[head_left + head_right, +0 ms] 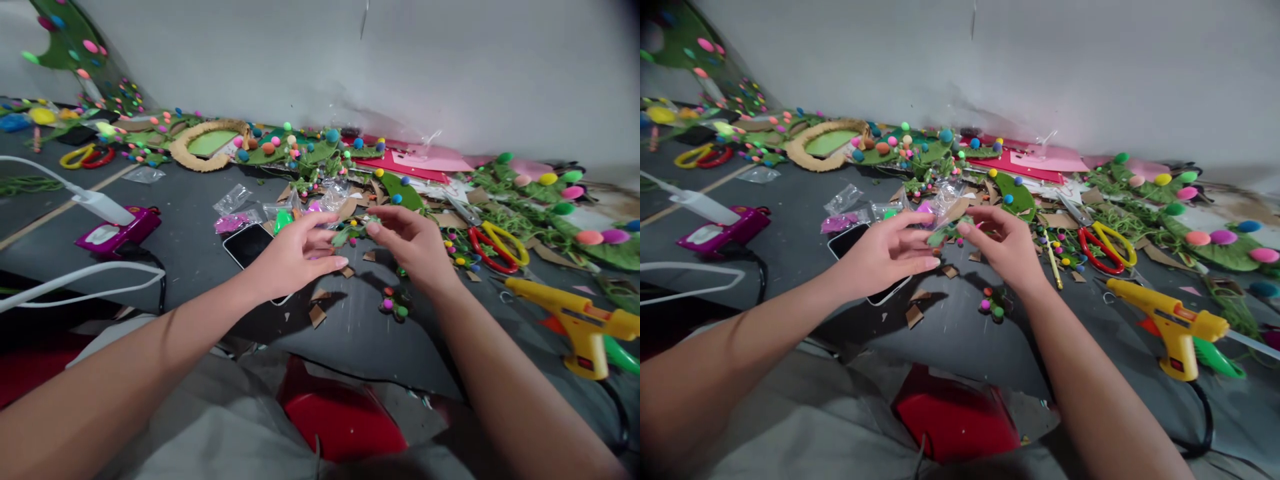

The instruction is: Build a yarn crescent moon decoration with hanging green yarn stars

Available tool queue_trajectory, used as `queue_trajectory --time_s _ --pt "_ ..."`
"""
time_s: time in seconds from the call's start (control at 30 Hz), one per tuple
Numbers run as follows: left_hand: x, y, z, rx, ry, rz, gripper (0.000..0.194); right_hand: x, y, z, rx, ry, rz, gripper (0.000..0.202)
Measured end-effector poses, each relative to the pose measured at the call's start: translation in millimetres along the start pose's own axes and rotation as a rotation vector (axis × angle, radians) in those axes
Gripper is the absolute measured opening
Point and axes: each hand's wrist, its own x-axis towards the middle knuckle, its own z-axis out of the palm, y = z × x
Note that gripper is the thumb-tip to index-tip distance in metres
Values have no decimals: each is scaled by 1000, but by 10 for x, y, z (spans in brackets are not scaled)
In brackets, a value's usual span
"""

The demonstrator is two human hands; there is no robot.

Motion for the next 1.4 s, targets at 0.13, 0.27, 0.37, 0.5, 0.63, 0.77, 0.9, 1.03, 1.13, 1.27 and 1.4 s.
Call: queue_trajectory --time_s 0.13,0.27,0.37,0.5,0.63,0.77,0.9,1.03,1.13,1.27,1.4 --pt "10 20 29 -91 -16 -8 70 -95 -46 172 11 -196 -49 33" --pt "17 18 34 36 21 12 67 -117 -53 219 -21 -153 -114 21" --pt "10 13 29 121 52 58 57 -72 -29 143 -26 -46 -77 23" --pt "-11 24 19 147 51 62 53 19 15 -32 -45 114 -25 24" --pt "-13 30 4 122 51 34 56 60 30 -125 -4 230 -29 26" --pt "-3 31 15 5 12 9 65 -18 1 32 9 -29 -24 36" --pt "3 43 19 9 16 27 61 -111 -26 225 23 -206 -77 30" --pt "17 64 2 158 50 48 55 -107 -38 226 33 -174 -72 24" --pt "23 64 -5 187 52 68 46 -56 -16 137 76 -72 -5 26" --pt "11 23 -6 177 45 51 47 11 21 11 99 93 26 25" --pt "1 -12 7 117 25 37 67 -11 7 41 88 13 16 34"
